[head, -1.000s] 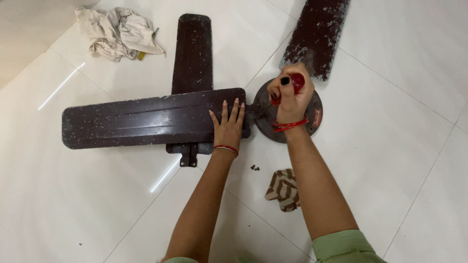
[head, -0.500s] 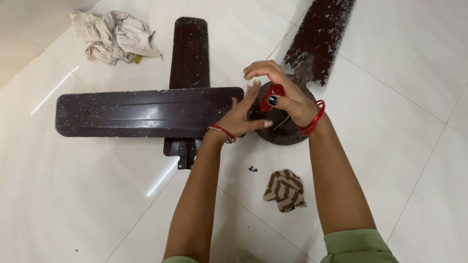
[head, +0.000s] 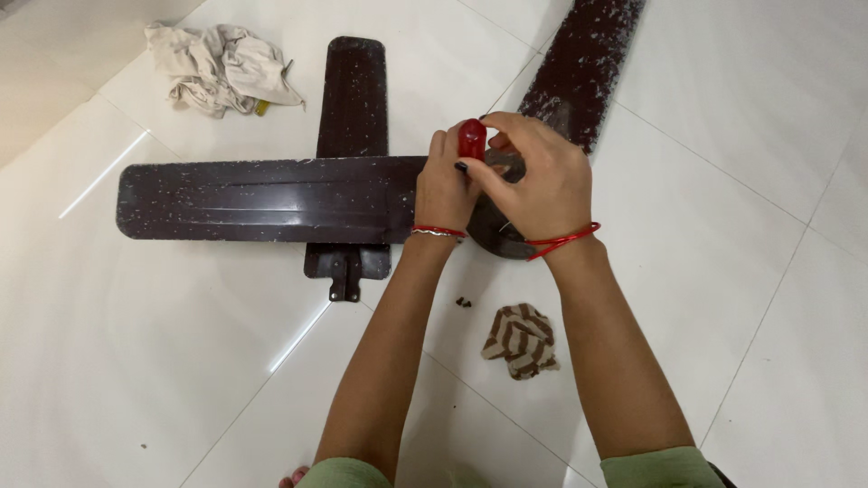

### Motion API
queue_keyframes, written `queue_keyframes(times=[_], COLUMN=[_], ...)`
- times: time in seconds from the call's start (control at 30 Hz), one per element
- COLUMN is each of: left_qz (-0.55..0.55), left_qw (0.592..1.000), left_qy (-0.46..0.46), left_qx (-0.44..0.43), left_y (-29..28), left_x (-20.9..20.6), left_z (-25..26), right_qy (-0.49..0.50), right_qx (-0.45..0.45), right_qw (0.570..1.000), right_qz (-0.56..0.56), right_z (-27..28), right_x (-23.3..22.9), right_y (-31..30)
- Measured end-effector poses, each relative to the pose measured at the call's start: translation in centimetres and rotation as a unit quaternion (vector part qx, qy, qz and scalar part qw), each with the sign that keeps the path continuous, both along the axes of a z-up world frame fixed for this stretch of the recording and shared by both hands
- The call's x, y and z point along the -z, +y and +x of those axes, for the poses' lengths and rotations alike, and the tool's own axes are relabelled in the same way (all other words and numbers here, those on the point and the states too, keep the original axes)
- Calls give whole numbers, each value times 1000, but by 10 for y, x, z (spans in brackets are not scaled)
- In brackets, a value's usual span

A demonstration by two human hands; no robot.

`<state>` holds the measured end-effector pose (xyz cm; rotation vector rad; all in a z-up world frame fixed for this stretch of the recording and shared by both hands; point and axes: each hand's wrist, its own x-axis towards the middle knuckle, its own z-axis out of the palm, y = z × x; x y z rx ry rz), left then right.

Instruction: The person uses a red screwdriver to remove screws from the central hub of a ceiling fan lying on the floor. They detach the fan blades one by one, placing them aside as they are removed.

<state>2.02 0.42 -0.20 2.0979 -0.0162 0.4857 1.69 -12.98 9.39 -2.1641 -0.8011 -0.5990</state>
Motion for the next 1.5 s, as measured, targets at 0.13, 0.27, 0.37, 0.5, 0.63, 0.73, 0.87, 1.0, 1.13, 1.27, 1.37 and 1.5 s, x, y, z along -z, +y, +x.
queue_keyframes(times=[0.13,0.27,0.37,0.5,0.63,0.73,0.87,1.0,1.13,1.27,1.37,1.5], left_qz=[-45,-79,-57,109,-53,-42,133,116,-36,79,-112,12], left_qw=[976,973,981,990,983,987,990,974,984,996,966,975], left_qy=[-81,79,133,-62,-33,112,44,-177,85,13,-124,77], left_qx=[196,201,128,70,175,111,-22,86,154,28,197,208], left_y=[12,22,17,4,10,12,3,15,23,8,11,21], left_x=[-10,-26,-31,-30,-30,-32,-31,-30,-26,-14,-6,-3], left_z=[2,0,-3,-3,-4,-3,-8,-5,1,1,1,6], right_qy=[1,71,125,101,131,180,69,133,185,233,126,-1], right_qx=[54,-30,-83,-41,-70,-92,-90,6,-97,-159,-101,-11], right_qw=[998,996,987,991,987,977,988,982,972,955,980,986], right_qz=[-42,-46,-60,-83,-56,-66,-103,-132,-112,-90,-116,-164], right_z=[2,5,2,2,5,4,-1,5,4,2,2,10], right_x=[-8,-22,-25,-19,-15,-11,-3,-8,-19,-17,-9,2], right_y=[-4,-19,-22,-9,-7,-10,-1,-1,-13,-6,2,4])
